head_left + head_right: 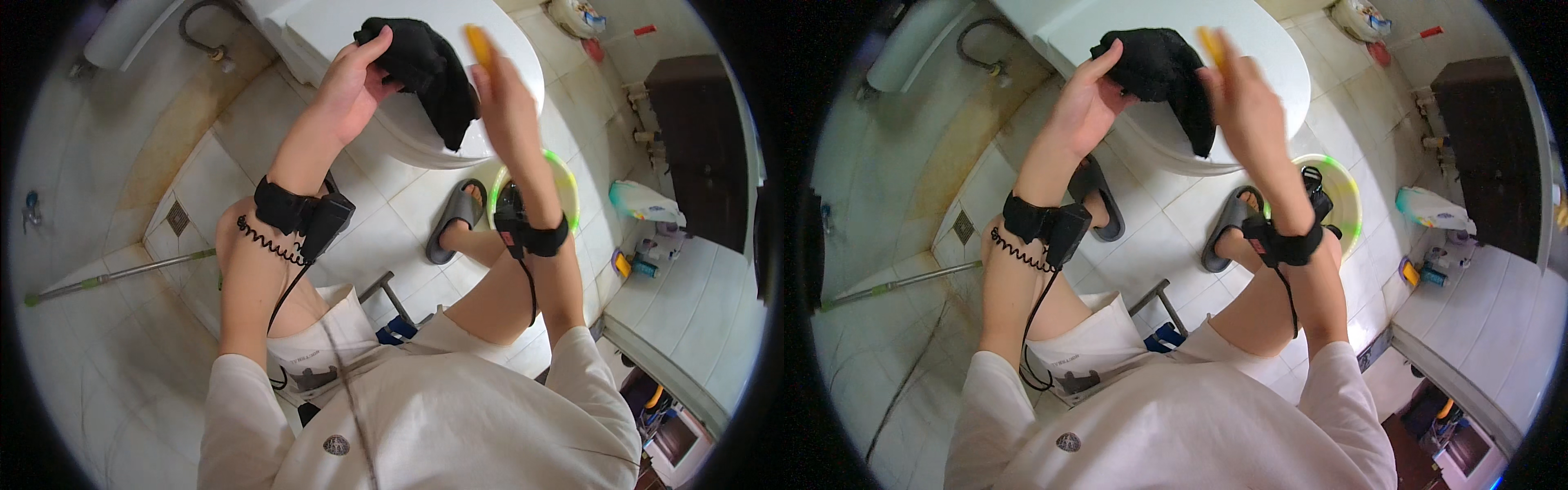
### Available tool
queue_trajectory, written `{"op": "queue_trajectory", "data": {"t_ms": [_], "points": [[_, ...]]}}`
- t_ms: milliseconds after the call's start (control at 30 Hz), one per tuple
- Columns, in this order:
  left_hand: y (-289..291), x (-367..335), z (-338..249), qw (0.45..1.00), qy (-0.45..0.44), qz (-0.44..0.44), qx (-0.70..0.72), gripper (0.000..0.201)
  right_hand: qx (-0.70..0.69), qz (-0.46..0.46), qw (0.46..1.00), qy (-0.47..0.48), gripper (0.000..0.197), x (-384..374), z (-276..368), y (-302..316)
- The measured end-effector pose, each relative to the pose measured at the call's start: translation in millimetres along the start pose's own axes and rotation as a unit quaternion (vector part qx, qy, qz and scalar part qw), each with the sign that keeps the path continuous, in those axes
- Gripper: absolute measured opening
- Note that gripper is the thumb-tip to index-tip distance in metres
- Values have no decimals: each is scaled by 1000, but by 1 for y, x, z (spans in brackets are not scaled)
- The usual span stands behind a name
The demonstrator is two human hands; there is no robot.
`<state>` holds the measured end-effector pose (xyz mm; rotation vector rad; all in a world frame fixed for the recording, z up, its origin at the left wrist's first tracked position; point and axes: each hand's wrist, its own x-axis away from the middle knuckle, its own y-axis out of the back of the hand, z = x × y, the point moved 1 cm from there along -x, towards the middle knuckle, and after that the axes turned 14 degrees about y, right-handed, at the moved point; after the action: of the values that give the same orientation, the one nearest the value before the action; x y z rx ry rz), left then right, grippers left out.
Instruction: The person is scrubbing a black sock with a yellow brush while resting it on the closed lid of a toilet. They move the brush back and forth over the fabric and turn the sock to reach different parts.
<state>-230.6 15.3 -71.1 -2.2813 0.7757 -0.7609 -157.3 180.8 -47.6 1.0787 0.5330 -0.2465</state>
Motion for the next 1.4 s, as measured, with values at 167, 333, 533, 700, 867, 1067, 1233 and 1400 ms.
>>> {"op": "queue_trajectory", "data": {"t_ms": [167,333,533,700,867,1067,1233,1400], "points": [[3,-1,-1,998,-28,-39,39,29,122,125,984,25,46,11,19,-38],[20,-12,-9,988,-16,-101,119,25,180,184,966,14,47,29,3,-39],[37,-15,-7,987,4,-117,106,24,189,186,964,0,47,37,-15,-18],[23,-15,-2,987,20,-132,93,26,120,188,975,16,47,33,20,-4],[24,-9,-14,989,5,-100,108,31,176,185,966,42,43,39,-8,-26],[29,1,-24,967,-22,-231,106,28,160,109,981,-5,53,28,-46,10],[25,0,-22,977,-34,-206,53,32,168,165,968,-84,51,4,-80,-5],[14,2,-26,990,-44,-128,34,34,226,161,961,-18,45,2,-84,-23]]}}
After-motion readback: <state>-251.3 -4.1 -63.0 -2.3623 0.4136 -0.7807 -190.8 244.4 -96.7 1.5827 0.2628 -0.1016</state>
